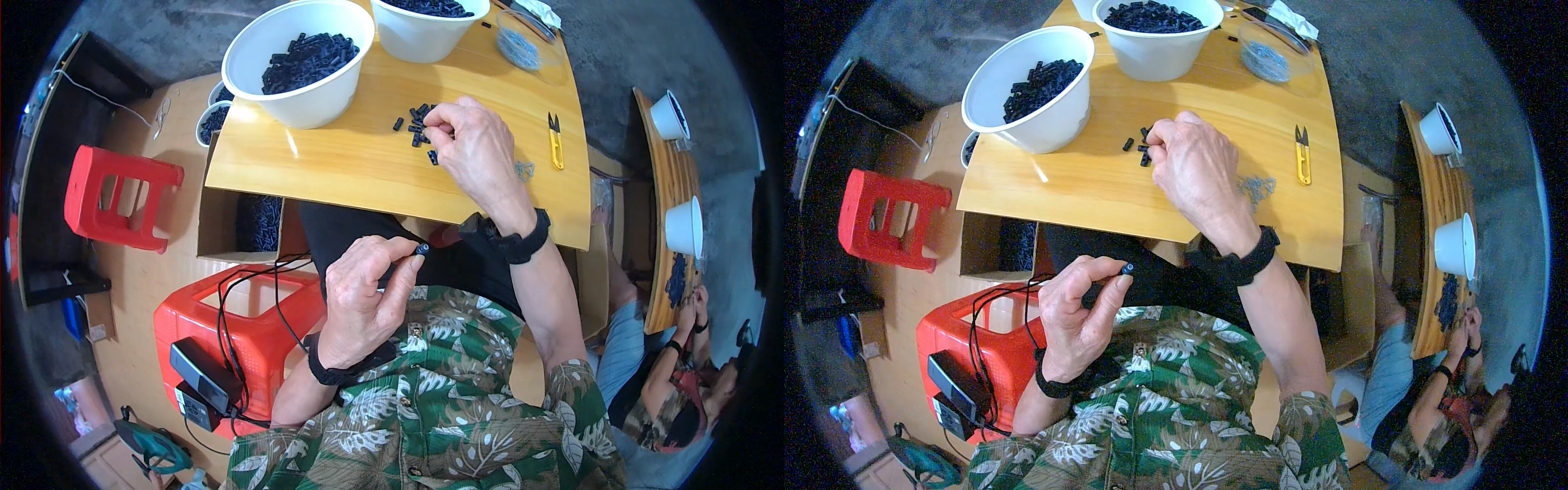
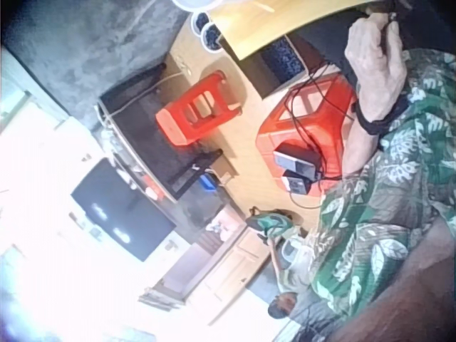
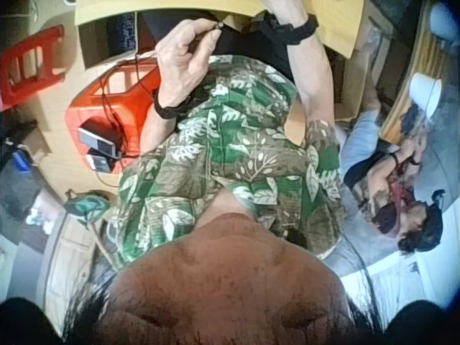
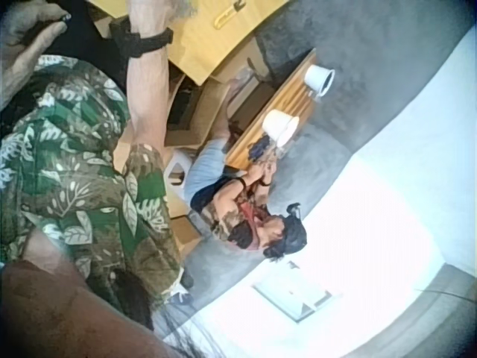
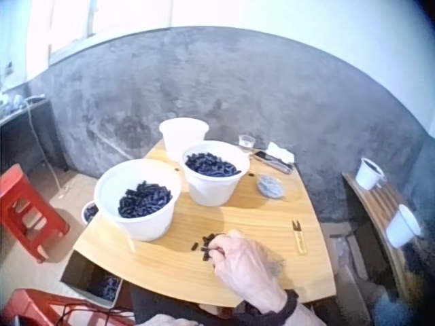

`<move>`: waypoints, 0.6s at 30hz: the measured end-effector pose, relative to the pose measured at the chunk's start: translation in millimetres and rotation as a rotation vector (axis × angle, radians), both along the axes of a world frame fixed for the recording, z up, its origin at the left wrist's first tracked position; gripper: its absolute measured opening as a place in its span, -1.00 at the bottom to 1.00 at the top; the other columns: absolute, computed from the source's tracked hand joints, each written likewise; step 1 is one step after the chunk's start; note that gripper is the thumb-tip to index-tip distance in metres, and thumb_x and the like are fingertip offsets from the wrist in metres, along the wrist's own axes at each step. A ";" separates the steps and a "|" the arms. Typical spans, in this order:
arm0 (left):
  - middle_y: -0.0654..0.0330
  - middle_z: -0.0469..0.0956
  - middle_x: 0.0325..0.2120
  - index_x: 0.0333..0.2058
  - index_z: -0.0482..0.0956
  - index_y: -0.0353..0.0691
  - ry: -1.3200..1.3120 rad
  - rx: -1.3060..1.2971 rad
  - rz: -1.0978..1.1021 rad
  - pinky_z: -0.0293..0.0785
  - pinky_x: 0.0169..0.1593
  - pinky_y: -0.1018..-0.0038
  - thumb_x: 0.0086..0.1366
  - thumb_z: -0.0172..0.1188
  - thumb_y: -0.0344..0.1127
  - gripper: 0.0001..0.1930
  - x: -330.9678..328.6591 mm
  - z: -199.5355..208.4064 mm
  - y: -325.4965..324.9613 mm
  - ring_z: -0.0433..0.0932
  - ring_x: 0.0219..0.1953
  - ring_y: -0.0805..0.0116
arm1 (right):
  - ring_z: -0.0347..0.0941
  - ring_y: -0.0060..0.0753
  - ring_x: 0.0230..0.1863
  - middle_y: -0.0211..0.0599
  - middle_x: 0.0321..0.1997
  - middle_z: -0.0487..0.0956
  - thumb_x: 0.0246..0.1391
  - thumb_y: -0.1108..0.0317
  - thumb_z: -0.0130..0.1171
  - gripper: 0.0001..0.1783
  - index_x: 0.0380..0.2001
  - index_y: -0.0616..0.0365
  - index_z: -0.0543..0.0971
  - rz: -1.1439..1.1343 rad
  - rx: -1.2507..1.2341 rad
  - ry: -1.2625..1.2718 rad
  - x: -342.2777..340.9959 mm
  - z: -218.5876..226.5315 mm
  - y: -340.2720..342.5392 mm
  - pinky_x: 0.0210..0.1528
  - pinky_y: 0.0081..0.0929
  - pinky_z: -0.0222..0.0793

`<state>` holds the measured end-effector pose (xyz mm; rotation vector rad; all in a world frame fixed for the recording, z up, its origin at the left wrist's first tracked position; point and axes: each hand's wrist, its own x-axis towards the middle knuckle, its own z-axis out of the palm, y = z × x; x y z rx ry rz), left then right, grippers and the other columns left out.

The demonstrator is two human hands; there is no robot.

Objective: Inserting small metal pins or components into blue plastic cylindrical parts.

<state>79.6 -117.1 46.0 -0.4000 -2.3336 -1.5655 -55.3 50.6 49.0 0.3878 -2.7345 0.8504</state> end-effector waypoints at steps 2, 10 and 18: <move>0.12 0.57 -0.53 -0.34 0.61 -0.32 0.005 0.012 0.003 0.42 -0.42 0.45 0.15 0.34 -0.54 -0.89 -1.0 -1.7 -0.5 0.53 -0.52 0.31 | 0.57 -0.15 -0.32 -0.19 -0.40 0.59 -0.01 0.44 0.27 -0.89 -0.37 0.18 0.68 -0.026 0.034 0.025 -9.2 -7.5 0.9 -0.24 -0.26 0.45; 0.10 0.56 -0.52 -0.32 0.58 -0.32 -0.008 0.011 -0.036 0.47 -0.35 0.33 0.10 0.33 -0.59 -0.83 0.5 -1.9 -1.0 0.56 -0.47 0.16 | 0.56 -0.13 -0.30 -0.13 -0.37 0.58 0.01 0.45 0.26 -0.87 -0.34 0.20 0.70 0.074 0.037 -0.050 -23.1 -14.8 0.3 -0.23 -0.27 0.45; 0.11 0.56 -0.52 -0.32 0.57 -0.31 0.023 0.002 -0.029 0.47 -0.34 0.33 0.09 0.34 -0.59 -0.83 0.5 -2.6 0.4 0.56 -0.47 0.16 | 0.54 -0.11 -0.31 -0.15 -0.38 0.57 0.03 0.42 0.26 -0.87 -0.35 0.19 0.71 0.100 0.066 -0.018 -24.1 -16.7 -2.5 -0.23 -0.25 0.44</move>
